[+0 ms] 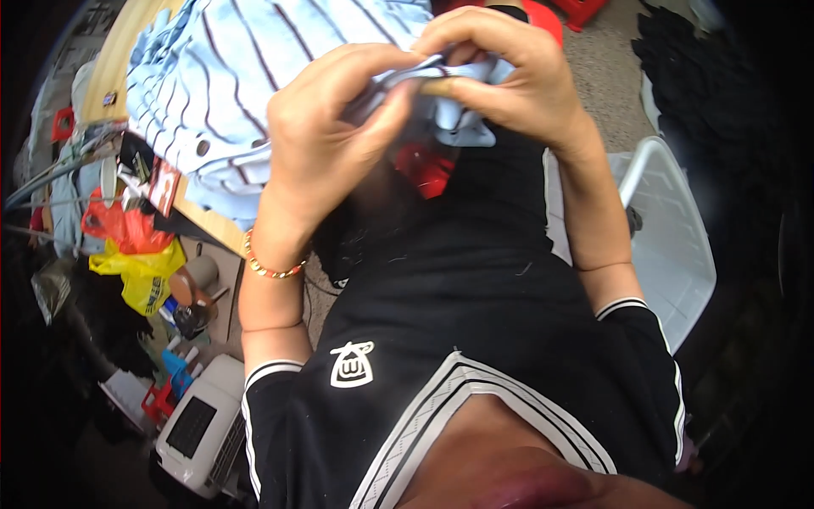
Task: Inspecting striped shirts for loose threads and button quality.
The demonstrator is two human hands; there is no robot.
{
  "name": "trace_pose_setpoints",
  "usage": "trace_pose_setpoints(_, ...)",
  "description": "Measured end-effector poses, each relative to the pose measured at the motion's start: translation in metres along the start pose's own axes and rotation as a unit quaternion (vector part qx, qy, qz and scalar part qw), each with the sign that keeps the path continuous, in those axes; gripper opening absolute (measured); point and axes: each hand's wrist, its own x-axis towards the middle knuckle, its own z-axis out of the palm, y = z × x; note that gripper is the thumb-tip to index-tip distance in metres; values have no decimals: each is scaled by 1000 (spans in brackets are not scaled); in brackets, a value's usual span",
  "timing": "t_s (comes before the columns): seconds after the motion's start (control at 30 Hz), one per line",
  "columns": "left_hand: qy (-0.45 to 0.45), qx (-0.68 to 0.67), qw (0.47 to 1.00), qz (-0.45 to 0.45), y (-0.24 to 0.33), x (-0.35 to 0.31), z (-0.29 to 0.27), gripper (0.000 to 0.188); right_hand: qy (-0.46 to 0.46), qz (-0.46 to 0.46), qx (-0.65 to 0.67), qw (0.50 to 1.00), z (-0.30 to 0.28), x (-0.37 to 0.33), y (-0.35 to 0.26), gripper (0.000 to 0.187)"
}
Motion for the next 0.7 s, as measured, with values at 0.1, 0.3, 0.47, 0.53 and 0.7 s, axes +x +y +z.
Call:
trace_pose_setpoints(0.1,20,34,998,39,-6,-9,0,22,-49,245,32,968,-6,11,-35,23)
trace_pose_setpoints(0.3,17,63,990,126,-10,-5,5,22,-41,275,85,957,-9,6,-35,24)
trace_pose_setpoints(0.47,8,91,981,169,-12,-5,3,25,-53,249,90,963,-12,7,-31,22)
trace_pose_setpoints(0.53,11,96,978,184,-12,-5,4,26,-63,219,61,972,-4,5,-15,21)
trace_pose_setpoints(0.7,28,106,976,189,-15,-5,4,27,-28,174,37,984,-6,10,-32,21)
